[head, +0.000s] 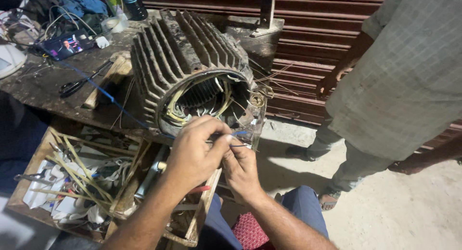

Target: The person works on a motor stator, using pliers to pull and adjust wires within the slots. They then use a blue wire to tie or secure the internal windings.

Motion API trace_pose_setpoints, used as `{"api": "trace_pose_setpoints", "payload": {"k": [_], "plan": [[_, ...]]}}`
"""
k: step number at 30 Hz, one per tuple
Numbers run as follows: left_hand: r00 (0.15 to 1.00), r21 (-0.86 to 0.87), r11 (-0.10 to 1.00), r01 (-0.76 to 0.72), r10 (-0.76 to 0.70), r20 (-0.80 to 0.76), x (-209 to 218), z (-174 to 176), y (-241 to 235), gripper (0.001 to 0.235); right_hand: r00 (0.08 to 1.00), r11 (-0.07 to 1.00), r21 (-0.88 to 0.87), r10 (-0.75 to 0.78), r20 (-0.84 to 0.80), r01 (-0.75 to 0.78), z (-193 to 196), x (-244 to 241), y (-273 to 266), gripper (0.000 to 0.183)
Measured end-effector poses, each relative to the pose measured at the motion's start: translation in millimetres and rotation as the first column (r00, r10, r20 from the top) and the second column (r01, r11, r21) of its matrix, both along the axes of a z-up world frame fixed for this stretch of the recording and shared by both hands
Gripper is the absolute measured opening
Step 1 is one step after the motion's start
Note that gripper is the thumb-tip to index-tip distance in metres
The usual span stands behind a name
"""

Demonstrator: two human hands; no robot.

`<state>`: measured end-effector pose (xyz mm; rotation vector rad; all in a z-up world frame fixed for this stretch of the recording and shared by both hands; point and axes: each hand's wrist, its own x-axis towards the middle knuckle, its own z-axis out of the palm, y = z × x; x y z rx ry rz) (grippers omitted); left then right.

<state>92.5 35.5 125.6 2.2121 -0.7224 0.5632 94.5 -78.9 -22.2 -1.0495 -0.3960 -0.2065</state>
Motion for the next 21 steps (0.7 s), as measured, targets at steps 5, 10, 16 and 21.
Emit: {"api": "trace_pose_setpoints", "payload": {"k": [5,10,16,21], "plan": [[0.993,-0.157,0.984,-0.081,0.067,-0.094,-8,6,7,0.011,0.996,0.989,0.148,0.000,-0.089,0.013,16,-8,14,0.036],[0.887,-0.460,0.872,-0.168,-0.070,-0.456,-9,-5,10,0.009,0.905,0.883,0.455,0.284,-0.317,-0.118,19,-10,25,0.041],[0.962,-0.553,0.831,-0.055,-0.105,-0.253,2,-15,13,0.014,0.812,0.778,0.617,0.431,-0.394,-0.114,29,0,25,0.037],[0.979,-0.560,0.826,-0.053,-0.069,-0.193,3,-17,9,0.015,0.920,0.888,0.444,0.270,-0.285,-0.123,27,2,26,0.039]]}}
